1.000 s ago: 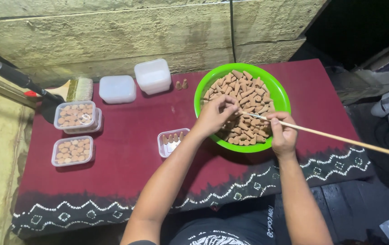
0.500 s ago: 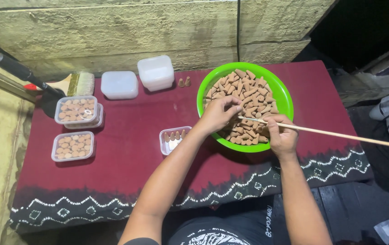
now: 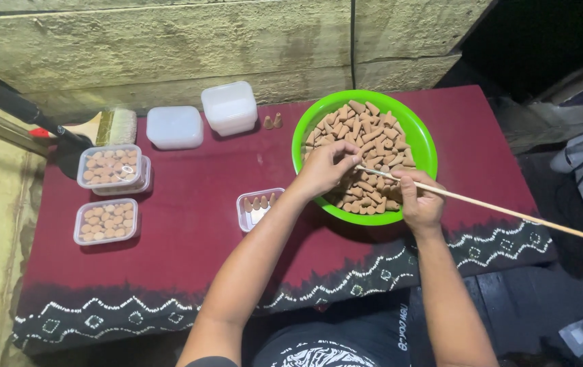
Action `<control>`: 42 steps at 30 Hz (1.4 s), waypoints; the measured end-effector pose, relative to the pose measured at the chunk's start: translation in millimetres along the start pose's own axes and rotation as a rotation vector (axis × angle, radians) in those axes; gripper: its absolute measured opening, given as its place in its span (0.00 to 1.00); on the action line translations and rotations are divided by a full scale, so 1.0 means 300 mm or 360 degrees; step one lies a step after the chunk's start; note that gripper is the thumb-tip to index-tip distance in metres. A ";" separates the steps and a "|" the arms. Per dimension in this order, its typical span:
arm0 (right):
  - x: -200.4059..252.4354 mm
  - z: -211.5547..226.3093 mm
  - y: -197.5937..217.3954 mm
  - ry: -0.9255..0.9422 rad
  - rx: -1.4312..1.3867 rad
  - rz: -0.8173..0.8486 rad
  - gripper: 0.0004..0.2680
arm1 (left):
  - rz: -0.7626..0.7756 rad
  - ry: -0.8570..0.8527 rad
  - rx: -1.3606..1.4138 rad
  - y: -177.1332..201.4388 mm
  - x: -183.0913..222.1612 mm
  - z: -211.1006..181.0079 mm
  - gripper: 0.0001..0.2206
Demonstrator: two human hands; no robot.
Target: Sorting and packing small cylindrical objects from a bowl into plastic containers
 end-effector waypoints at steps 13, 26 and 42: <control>-0.008 0.036 -0.008 0.0050 0.0066 0.0046 0.07 | -0.0011 0.0020 0.0021 0.007 0.005 -0.004 0.08; -0.001 0.009 -0.008 0.0033 -0.0032 0.0050 0.06 | -0.0007 0.0013 0.0126 0.011 -0.001 -0.010 0.10; -0.022 0.037 -0.009 0.0065 0.0011 0.0068 0.06 | 0.0004 0.0027 0.0406 -0.001 -0.005 0.028 0.09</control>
Point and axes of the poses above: each hand's wrist, its own x-axis away from the middle knuckle, its own y-axis out of the back of the hand, z = x × y, the point moved 6 cm from there along -x, towards the middle knuckle, and after that the axes turned 2 degrees about -x, right-handed, at the moved point
